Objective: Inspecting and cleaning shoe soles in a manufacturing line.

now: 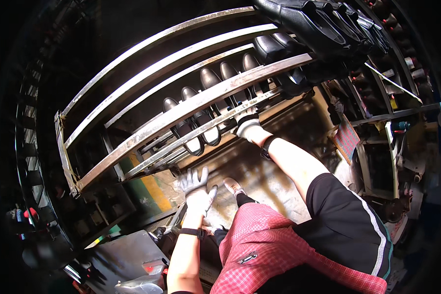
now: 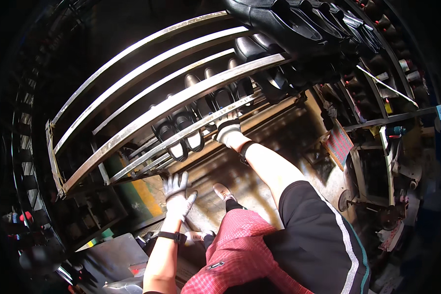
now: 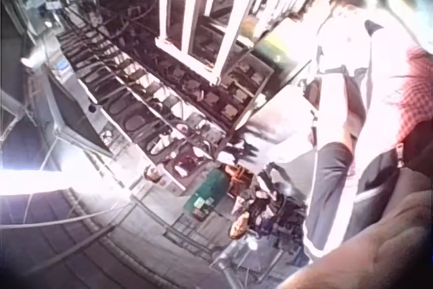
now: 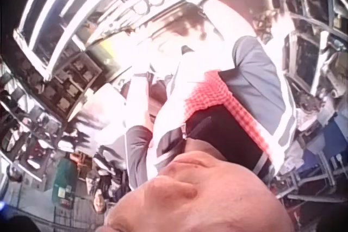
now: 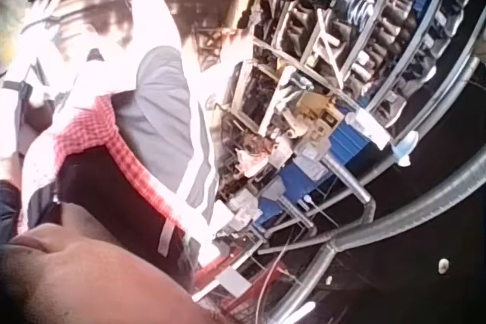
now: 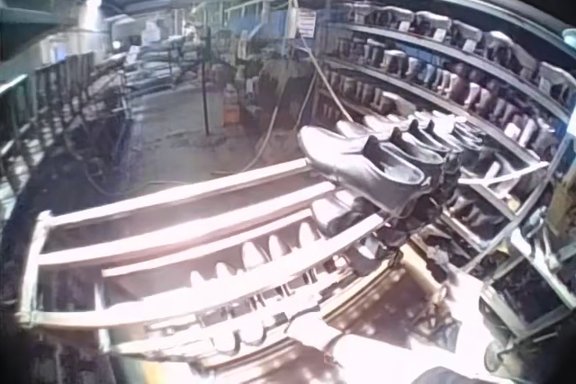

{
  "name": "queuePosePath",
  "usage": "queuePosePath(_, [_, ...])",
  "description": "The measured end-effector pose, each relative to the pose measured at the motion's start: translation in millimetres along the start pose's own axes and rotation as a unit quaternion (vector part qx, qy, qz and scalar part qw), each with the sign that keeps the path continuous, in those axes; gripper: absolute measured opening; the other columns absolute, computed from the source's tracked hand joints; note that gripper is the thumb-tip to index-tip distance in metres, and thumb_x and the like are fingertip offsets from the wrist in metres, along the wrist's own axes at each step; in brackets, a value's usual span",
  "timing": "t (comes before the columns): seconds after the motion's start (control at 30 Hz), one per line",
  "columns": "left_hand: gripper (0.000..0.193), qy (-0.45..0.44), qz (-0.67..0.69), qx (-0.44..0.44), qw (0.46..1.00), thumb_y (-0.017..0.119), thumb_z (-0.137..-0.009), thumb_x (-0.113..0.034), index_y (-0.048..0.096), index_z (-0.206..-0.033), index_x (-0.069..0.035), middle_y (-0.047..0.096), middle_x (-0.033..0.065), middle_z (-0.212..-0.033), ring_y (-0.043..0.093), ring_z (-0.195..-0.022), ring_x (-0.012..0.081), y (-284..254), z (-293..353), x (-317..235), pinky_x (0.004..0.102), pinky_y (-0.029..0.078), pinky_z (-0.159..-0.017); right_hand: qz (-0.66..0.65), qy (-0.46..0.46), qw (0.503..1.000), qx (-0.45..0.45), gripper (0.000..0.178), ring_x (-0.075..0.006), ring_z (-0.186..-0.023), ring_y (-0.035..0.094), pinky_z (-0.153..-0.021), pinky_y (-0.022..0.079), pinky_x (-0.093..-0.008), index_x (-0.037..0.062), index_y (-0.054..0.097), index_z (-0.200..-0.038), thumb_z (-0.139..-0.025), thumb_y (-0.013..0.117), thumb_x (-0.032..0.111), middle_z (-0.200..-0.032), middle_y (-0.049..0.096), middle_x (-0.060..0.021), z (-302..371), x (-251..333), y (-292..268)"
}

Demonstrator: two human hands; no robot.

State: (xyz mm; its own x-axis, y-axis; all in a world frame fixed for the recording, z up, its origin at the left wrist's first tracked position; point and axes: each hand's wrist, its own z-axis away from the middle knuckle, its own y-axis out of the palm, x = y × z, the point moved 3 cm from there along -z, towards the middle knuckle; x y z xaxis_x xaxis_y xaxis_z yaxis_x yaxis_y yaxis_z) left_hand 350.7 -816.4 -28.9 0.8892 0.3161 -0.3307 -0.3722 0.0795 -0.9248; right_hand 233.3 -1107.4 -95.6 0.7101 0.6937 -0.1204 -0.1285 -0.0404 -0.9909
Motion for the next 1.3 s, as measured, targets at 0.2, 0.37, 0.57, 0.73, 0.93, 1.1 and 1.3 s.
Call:
queuePosePath(0.2, [0.072, -0.172, -0.084, 0.162, 0.968, 0.073, -0.078, -0.051, 0.054, -0.137, -0.016, 0.059, 0.0217, -0.129, 0.053, -0.124, 0.0406, 32, -147, -2, 0.0539, 0.027, -0.114, -0.004, -0.053, 0.982, 0.182, 0.056, -0.0329, -0.121, 0.058, -0.109, 0.037, -0.0516, 0.0148, 0.067, -0.123, -0.077, 0.071, 0.048, -0.123, 0.066, -0.0136, -53, 33, -8])
queuePosePath(0.37, [0.052, -0.166, -0.083, 0.075, 0.980, 0.074, -0.073, -0.058, 0.074, -0.097, -0.011, 0.069, 0.0143, -0.093, 0.066, -0.090, 0.0316, 61, -83, 42, 0.0433, 0.050, -0.084, -0.134, -0.150, 0.961, 0.188, 0.052, -0.0371, -0.115, 0.056, -0.103, 0.040, -0.0488, 0.0112, 0.067, -0.110, -0.079, 0.067, 0.053, -0.115, 0.063, -0.0205, 44, 66, 17])
queuePosePath(0.57, [0.052, -0.235, 0.184, 0.126, 0.946, 0.076, -0.074, -0.058, 0.074, -0.091, -0.009, 0.069, 0.0148, -0.085, 0.065, -0.084, 0.0333, -29, 165, 7, 0.0415, 0.051, -0.080, -0.336, -0.259, 0.883, 0.203, 0.055, -0.0340, -0.106, 0.057, -0.092, 0.046, -0.0438, 0.0075, 0.071, -0.095, -0.073, 0.073, 0.058, -0.100, 0.062, -0.0139, 209, 99, -70])
queuePosePath(0.73, [0.052, -0.538, 0.432, 0.154, 0.707, 0.072, -0.080, -0.056, 0.075, -0.091, -0.005, 0.071, 0.0175, -0.080, 0.068, -0.075, 0.0326, -101, 361, -56, 0.0383, 0.052, -0.073, -0.447, -0.296, 0.591, 0.603, 0.055, -0.0269, -0.101, 0.065, -0.092, 0.048, -0.0371, 0.0025, 0.070, -0.112, -0.086, 0.068, 0.051, -0.108, 0.069, -0.0151, 233, 185, -137])
queuePosePath(0.93, [0.060, -0.761, 0.332, -0.049, 0.556, 0.076, -0.072, -0.060, 0.076, -0.088, -0.002, 0.072, 0.0168, -0.077, 0.069, -0.077, 0.0309, -163, 514, -138, 0.0382, 0.053, -0.076, -0.344, -0.549, 0.363, 0.670, 0.050, -0.0152, -0.099, 0.062, -0.087, 0.051, -0.0326, -0.0010, 0.062, -0.120, -0.080, 0.081, 0.023, -0.109, 0.067, -0.0062, 281, 334, -219])
queuePosePath(1.1, [0.047, -0.796, 0.182, -0.247, 0.522, 0.080, -0.072, -0.047, 0.072, -0.081, -0.001, 0.068, 0.0170, -0.078, 0.064, -0.075, 0.0356, -96, 609, -84, 0.0427, 0.051, -0.074, -0.348, -0.757, 0.402, 0.380, 0.052, -0.0326, -0.099, 0.057, -0.088, 0.047, -0.0407, 0.0038, 0.063, -0.092, -0.074, 0.077, 0.051, -0.096, 0.060, -0.0140, 391, 468, -268])
queuePosePath(1.3, [0.041, -0.777, 0.056, -0.222, 0.587, 0.076, -0.076, -0.043, 0.071, -0.082, -0.003, 0.067, 0.0186, -0.097, 0.060, -0.097, 0.0385, 12, 692, 9, 0.0523, 0.038, -0.105, -0.165, -0.824, 0.521, 0.151, 0.054, -0.0362, -0.118, 0.051, -0.102, 0.039, -0.0497, 0.0102, 0.063, -0.106, -0.076, 0.072, 0.054, -0.116, 0.059, -0.0160, 492, 577, -214])
